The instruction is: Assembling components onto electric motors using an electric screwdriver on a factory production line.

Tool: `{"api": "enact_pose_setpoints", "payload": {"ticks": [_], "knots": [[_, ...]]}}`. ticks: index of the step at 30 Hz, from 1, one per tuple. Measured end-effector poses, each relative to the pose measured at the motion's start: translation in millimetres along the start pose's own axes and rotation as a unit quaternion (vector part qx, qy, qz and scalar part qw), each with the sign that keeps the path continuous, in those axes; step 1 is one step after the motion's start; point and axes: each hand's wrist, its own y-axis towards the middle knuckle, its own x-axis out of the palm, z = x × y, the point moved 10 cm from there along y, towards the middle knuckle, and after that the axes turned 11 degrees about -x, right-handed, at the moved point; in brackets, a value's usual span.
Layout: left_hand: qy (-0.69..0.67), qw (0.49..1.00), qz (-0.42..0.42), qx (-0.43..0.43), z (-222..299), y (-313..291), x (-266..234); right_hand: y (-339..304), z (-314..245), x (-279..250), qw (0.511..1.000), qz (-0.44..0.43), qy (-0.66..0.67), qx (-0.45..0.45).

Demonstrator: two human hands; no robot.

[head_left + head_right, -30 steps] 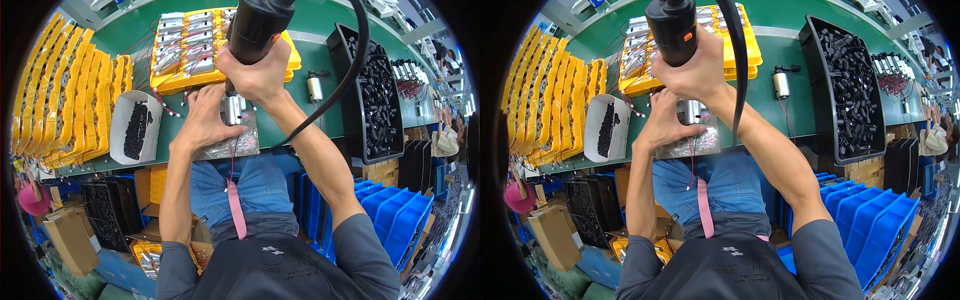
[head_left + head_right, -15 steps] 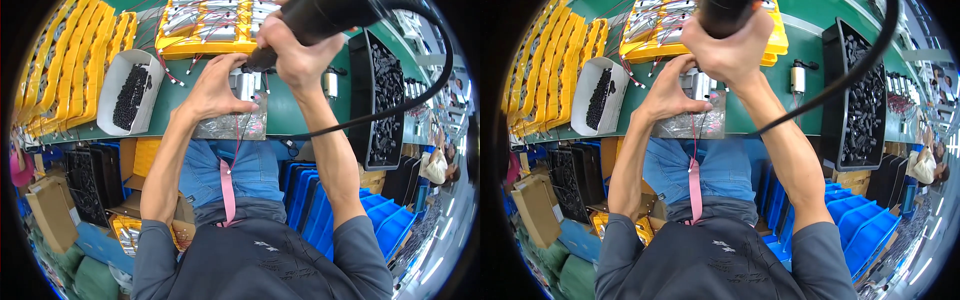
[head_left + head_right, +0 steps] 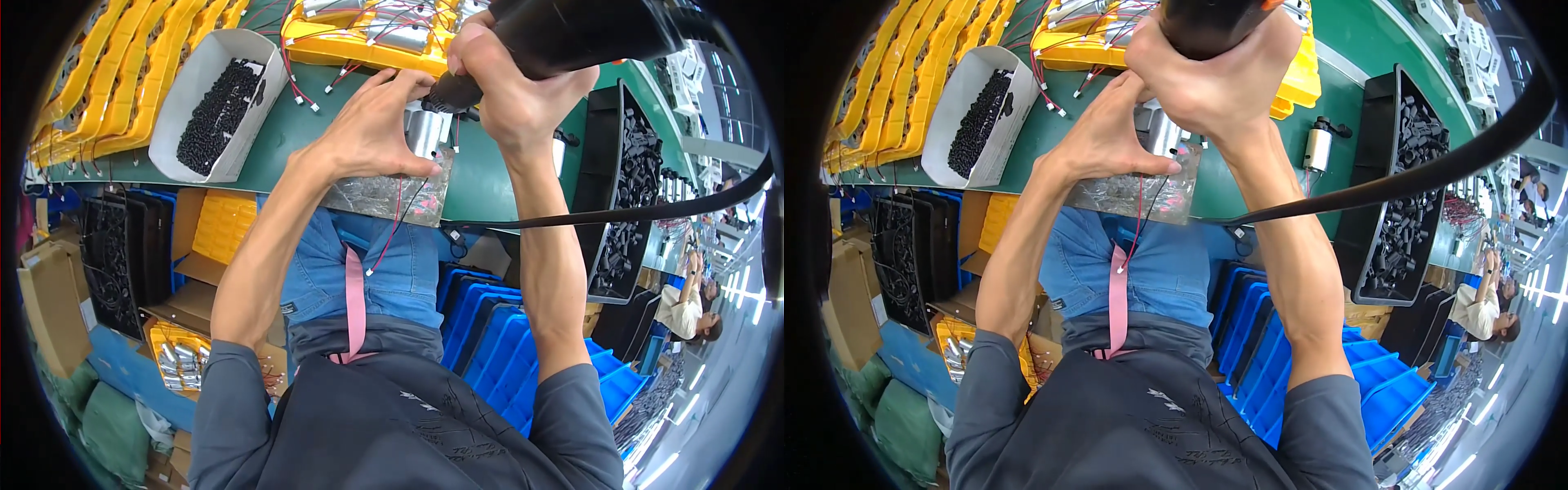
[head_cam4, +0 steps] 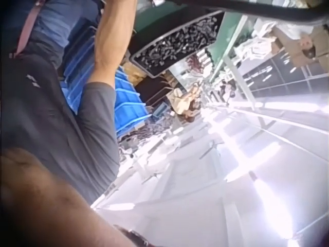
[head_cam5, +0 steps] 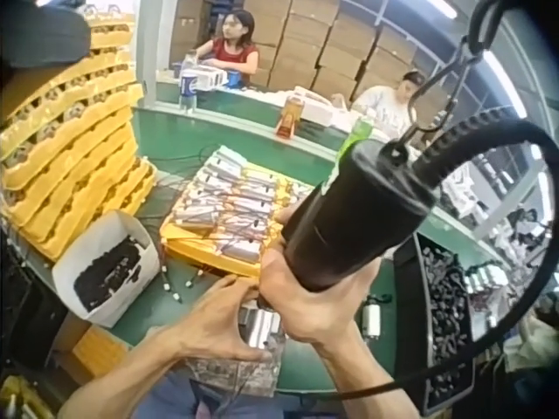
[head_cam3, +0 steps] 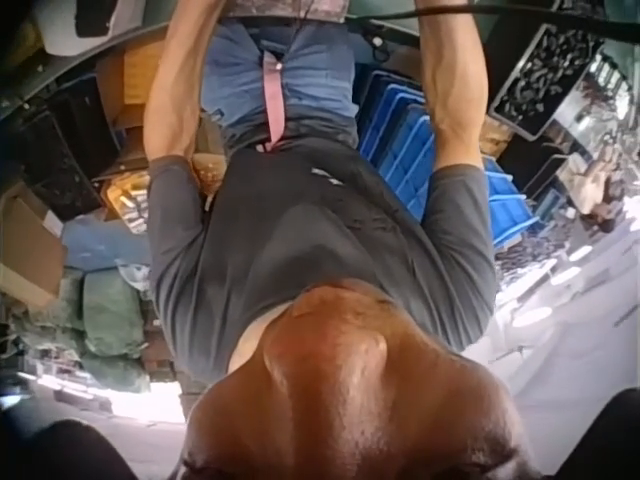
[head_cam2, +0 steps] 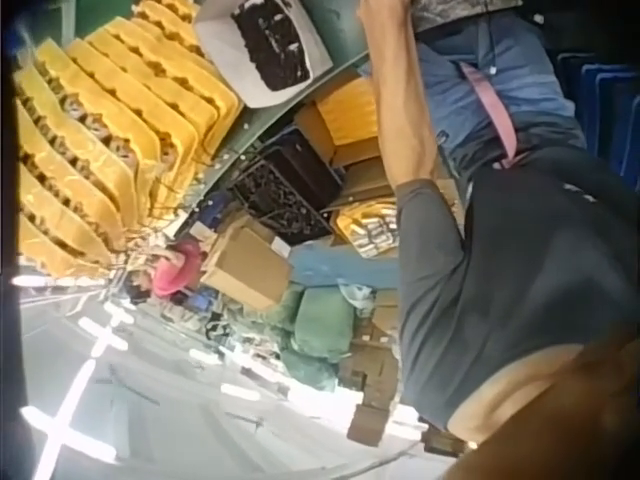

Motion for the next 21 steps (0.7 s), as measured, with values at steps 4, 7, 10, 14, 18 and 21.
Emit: {"api": "enact_pose_setpoints", "payload": {"ticks": [4, 7, 10, 14, 18, 21], "knots": [[0.012, 1.0, 0.013, 0.008, 1.5, -1.5, -1.6, -5.2, 10.4, -1.7, 0.997, 0.027, 0.051, 0.04], [0.026, 1.0, 0.018, 0.0, 1.9, -4.2, -4.3, -0.8, 3.2, 9.3, 0.989, 0.0, -0.076, 0.123], [0.021, 1.0, 0.008, 0.003, 0.7, -2.0, -3.1, -2.2, -0.5, 7.8, 0.894, -0.091, -0.368, 0.238], [-0.031, 0.999, -0.013, -0.032, -3.0, -1.5, -1.0, -7.6, 7.8, -1.1, 0.904, -0.067, -0.336, 0.255], [0.009, 1.0, -0.001, -0.01, 3.1, -1.5, -4.0, -7.8, 4.6, -2.5, 0.9, -0.097, -0.37, 0.209], [0.018, 1.0, -0.001, 0.005, 1.5, -2.1, -0.2, -6.8, 13.2, 12.8, 0.923, -0.189, -0.286, 0.171]]}}
